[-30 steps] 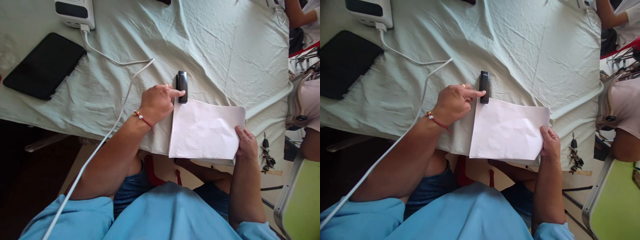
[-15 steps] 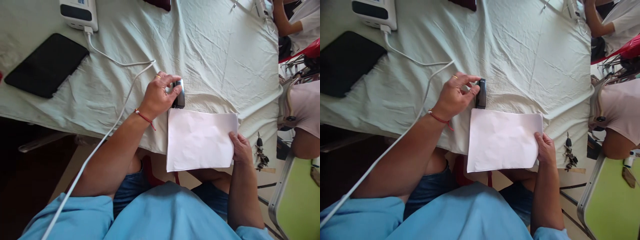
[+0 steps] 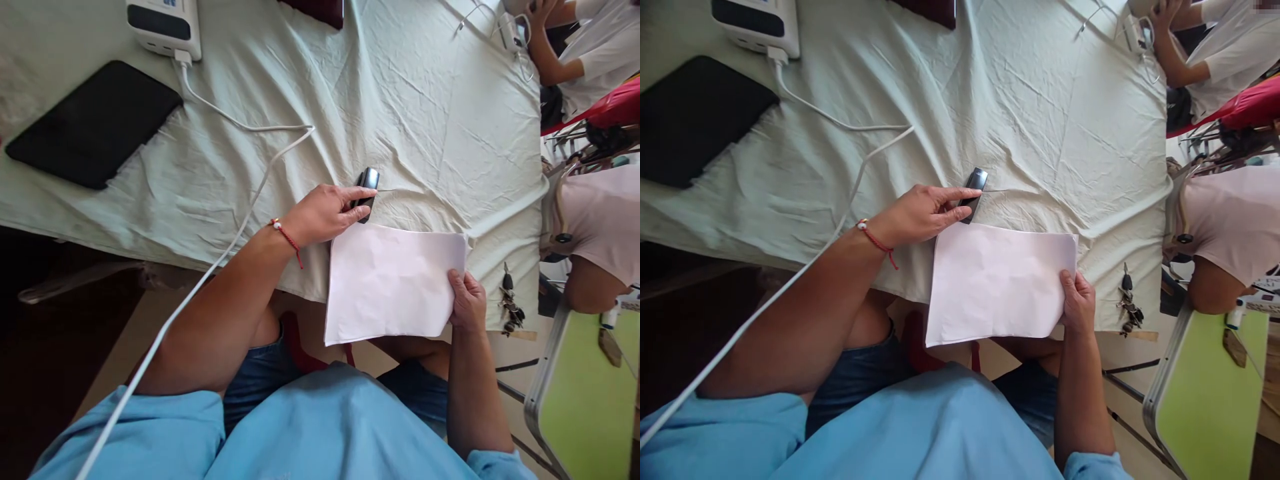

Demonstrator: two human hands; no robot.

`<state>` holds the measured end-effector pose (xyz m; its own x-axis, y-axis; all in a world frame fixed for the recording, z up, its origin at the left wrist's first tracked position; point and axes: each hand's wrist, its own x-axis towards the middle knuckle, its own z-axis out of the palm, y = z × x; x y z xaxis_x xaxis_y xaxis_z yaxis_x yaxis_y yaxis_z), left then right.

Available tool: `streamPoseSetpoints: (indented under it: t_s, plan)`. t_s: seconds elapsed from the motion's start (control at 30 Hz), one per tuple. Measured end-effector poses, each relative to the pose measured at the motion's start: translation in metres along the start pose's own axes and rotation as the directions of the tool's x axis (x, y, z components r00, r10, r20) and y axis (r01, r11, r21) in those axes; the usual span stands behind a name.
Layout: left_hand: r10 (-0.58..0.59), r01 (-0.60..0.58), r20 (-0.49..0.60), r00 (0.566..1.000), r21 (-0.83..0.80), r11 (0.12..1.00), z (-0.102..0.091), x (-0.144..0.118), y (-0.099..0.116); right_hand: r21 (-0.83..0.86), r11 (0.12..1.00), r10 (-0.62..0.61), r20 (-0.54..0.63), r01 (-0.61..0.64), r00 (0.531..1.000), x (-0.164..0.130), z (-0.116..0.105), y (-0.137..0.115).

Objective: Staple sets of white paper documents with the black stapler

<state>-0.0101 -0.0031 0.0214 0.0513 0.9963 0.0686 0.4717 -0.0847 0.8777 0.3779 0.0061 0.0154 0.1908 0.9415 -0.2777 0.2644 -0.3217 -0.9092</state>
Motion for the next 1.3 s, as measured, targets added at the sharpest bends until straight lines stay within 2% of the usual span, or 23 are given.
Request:
streamPoseSetpoints:
  t_s: [0.1, 0.23, 0.4, 0.47, 0.57, 0.7, 0.9, 1.0, 1.2, 1.3]
  plan:
    - [-0.040, 0.038, 0.066, 0.997, 0.037, 0.999, -0.010, -0.009, 0.006, -0.019, 0.999, -0.035, -0.010, 0.035, 0.999, -0.003, 0.000, 0.001]
    - [-0.055, 0.046, 0.098, 0.994, 0.094, 0.994, -0.016, -0.016, 0.009, -0.037, 0.996, -0.086, -0.041, 0.084, 0.995, -0.008, 0.001, 0.003]
    - [-0.205, 0.194, 0.008, 0.979, 0.290, 0.937, -0.018, -0.018, 0.008, -0.047, 0.992, -0.124, -0.071, 0.121, 0.990, -0.012, 0.001, 0.008]
    - [-0.262, 0.239, 0.010, 0.965, 0.379, 0.894, -0.017, -0.018, 0.009, -0.053, 0.990, -0.132, -0.076, 0.128, 0.988, -0.013, 0.000, 0.010]
    - [-0.279, 0.224, 0.059, 0.959, 0.450, 0.865, -0.014, -0.016, 0.011, -0.061, 0.989, -0.142, -0.074, 0.137, 0.987, -0.013, -0.001, 0.012]
    - [-0.269, 0.205, 0.069, 0.961, 0.477, 0.855, -0.012, -0.014, 0.016, -0.074, 0.985, -0.163, -0.081, 0.158, 0.983, -0.015, -0.003, 0.015]
    - [-0.278, 0.164, 0.156, 0.948, 0.512, 0.844, -0.015, -0.013, 0.018, -0.093, 0.980, -0.184, -0.085, 0.177, 0.979, -0.016, -0.003, 0.016]
    - [-0.273, 0.163, 0.166, 0.948, 0.483, 0.860, -0.017, -0.013, 0.015, -0.096, 0.985, -0.152, -0.061, 0.146, 0.987, -0.015, -0.002, 0.011]
    - [-0.237, 0.150, 0.141, 0.961, 0.455, 0.878, -0.022, -0.010, 0.006, -0.065, 0.998, 0.030, 0.025, -0.029, 0.999, -0.021, -0.003, 0.001]
    - [-0.253, 0.170, 0.151, 0.956, 0.421, 0.891, -0.024, -0.010, 0.008, -0.113, 0.993, 0.049, 0.028, -0.046, 0.998, -0.028, -0.006, 0.003]
